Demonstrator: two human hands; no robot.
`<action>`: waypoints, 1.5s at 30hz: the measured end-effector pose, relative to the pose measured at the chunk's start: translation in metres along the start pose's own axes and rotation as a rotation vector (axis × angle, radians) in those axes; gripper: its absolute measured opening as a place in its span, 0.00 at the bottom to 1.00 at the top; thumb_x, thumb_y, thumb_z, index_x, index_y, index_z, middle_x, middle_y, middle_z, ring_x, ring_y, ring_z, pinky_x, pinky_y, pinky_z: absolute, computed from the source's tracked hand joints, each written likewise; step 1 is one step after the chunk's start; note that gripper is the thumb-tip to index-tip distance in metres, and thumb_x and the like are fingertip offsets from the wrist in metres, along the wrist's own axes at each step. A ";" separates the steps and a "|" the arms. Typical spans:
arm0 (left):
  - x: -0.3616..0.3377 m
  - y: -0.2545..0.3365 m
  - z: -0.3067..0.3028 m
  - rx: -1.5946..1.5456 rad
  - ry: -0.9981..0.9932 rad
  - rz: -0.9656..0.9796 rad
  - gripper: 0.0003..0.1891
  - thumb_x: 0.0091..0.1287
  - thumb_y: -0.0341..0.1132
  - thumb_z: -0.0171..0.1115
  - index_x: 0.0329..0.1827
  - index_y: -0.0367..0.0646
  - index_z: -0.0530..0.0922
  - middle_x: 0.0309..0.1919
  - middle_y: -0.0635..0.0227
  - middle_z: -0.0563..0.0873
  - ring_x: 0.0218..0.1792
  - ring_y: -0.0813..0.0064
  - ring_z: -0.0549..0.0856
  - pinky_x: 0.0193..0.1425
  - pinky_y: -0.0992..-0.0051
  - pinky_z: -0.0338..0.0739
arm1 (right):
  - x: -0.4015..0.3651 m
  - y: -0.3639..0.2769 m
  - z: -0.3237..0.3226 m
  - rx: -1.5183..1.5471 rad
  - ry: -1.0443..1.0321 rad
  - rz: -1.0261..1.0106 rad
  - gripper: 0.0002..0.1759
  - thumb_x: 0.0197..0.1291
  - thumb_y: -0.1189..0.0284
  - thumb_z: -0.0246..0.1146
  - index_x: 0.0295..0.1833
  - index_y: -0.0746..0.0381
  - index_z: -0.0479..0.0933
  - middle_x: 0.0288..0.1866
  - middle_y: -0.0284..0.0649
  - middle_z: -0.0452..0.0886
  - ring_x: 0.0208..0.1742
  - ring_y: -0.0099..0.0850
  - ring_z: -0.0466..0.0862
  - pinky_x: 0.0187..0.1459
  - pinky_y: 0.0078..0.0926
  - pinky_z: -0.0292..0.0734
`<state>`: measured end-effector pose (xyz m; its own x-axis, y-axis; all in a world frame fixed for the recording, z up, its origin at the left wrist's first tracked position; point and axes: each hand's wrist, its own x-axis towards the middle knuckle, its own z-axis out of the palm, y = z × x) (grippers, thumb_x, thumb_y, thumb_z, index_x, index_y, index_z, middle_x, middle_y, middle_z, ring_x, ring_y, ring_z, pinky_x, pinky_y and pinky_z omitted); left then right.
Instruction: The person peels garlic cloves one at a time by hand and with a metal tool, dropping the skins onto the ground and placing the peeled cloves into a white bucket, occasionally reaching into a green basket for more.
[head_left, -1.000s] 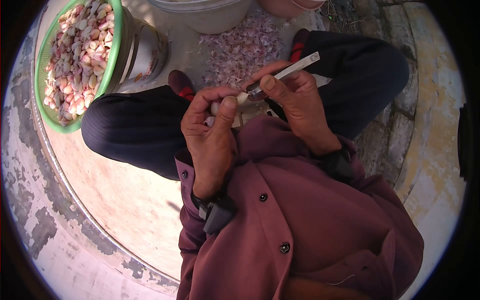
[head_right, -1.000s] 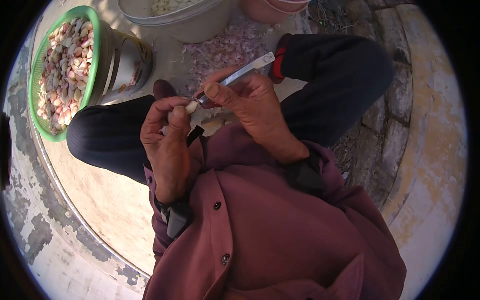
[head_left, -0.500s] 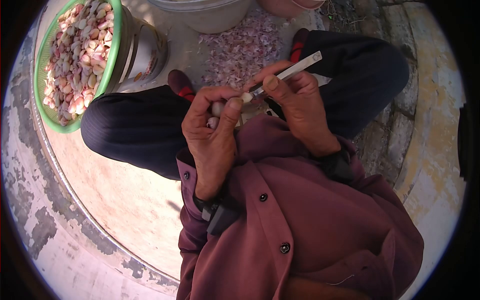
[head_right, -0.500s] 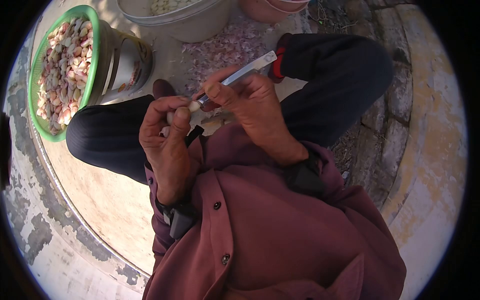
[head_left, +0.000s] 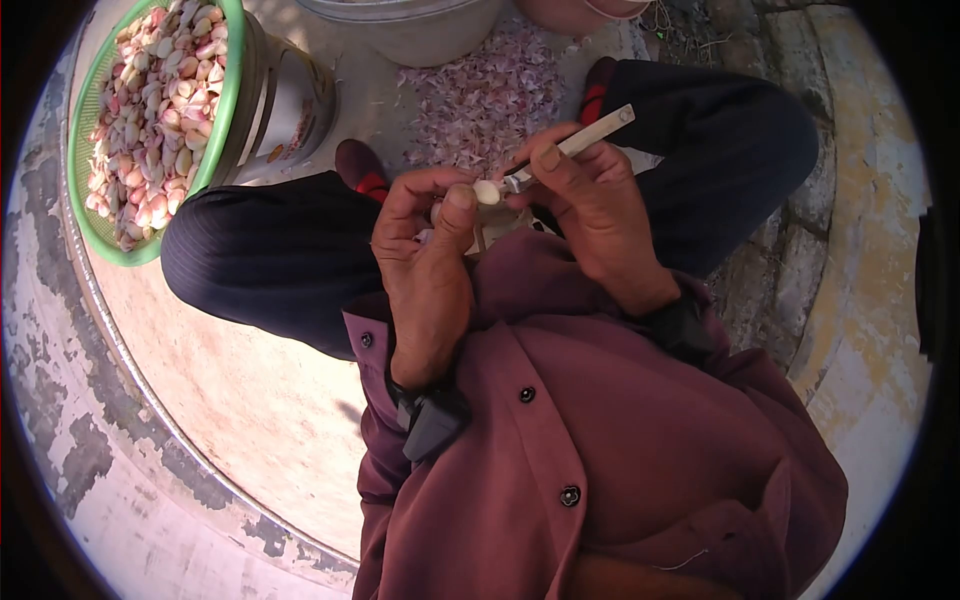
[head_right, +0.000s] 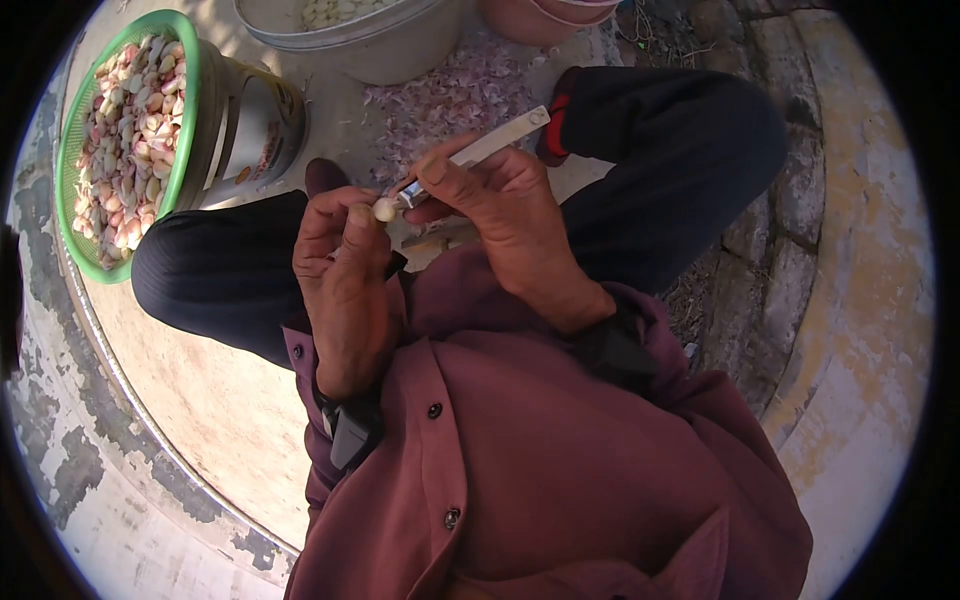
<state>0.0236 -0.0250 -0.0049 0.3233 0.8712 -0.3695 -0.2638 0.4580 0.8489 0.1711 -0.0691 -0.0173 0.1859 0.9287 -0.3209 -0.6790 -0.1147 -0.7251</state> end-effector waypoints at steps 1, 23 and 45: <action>0.000 0.000 0.000 0.000 0.000 0.000 0.05 0.70 0.34 0.61 0.41 0.42 0.78 0.29 0.78 0.77 0.25 0.92 0.64 0.28 0.87 0.55 | 0.000 0.000 0.003 -0.049 0.032 -0.042 0.10 0.68 0.67 0.61 0.46 0.64 0.77 0.41 0.43 0.84 0.40 0.26 0.84 0.42 0.21 0.81; 0.006 0.001 -0.004 -0.209 -0.044 -0.156 0.16 0.75 0.40 0.53 0.53 0.36 0.79 0.31 0.73 0.80 0.23 0.89 0.64 0.28 0.86 0.58 | 0.003 -0.007 -0.014 0.151 -0.353 0.071 0.15 0.67 0.61 0.62 0.44 0.65 0.76 0.39 0.44 0.84 0.40 0.27 0.84 0.42 0.21 0.78; 0.007 0.002 -0.002 -0.211 0.007 -0.215 0.03 0.71 0.29 0.58 0.40 0.39 0.77 0.24 0.78 0.76 0.20 0.93 0.68 0.22 0.88 0.59 | 0.006 -0.007 -0.011 -0.764 -0.297 -0.586 0.16 0.51 0.75 0.74 0.44 0.67 0.80 0.43 0.47 0.84 0.44 0.32 0.85 0.45 0.25 0.80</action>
<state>0.0234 -0.0171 -0.0063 0.3865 0.7510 -0.5354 -0.3730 0.6582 0.6539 0.1849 -0.0662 -0.0206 0.0893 0.9494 0.3010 0.1191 0.2899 -0.9496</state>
